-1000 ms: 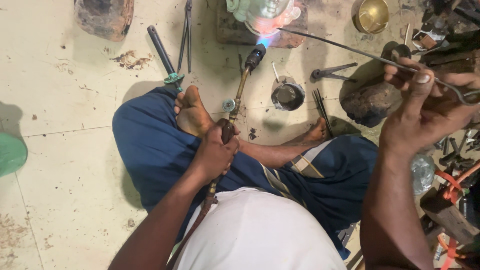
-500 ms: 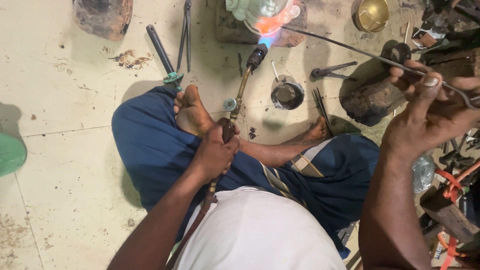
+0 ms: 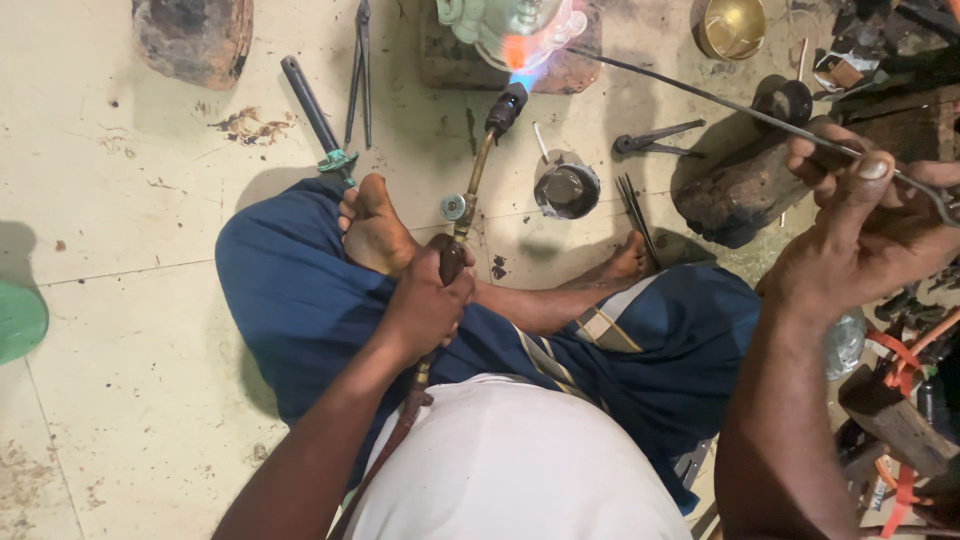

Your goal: The person is repairing a white statue head by applying a dark paste to the chin area and then using a blowtorch to heat the area. The person uses tweezers to apply the paste and a blowtorch to heat the statue.

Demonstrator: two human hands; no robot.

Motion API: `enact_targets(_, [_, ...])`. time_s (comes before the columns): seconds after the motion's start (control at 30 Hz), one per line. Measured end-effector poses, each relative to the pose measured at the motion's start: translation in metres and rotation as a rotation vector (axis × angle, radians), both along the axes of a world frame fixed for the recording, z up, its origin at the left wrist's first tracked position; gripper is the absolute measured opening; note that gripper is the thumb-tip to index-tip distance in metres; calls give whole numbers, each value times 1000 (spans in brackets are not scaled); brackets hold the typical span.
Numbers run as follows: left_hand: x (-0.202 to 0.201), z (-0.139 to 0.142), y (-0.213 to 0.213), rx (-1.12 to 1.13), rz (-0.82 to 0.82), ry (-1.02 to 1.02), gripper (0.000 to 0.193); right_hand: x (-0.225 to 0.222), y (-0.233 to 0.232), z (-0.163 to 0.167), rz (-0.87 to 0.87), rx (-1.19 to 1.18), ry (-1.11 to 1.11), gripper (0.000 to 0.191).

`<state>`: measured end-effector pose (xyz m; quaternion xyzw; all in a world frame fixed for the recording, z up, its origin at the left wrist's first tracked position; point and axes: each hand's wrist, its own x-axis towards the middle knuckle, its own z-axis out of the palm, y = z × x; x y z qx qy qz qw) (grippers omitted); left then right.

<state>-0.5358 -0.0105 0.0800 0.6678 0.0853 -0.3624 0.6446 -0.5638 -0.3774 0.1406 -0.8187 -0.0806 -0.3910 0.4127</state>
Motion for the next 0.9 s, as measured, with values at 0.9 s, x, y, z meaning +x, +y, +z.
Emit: enact_targets(0.9, [1,1,3,-6,-6,29,15,18,16,-3,68,-40,-7,19])
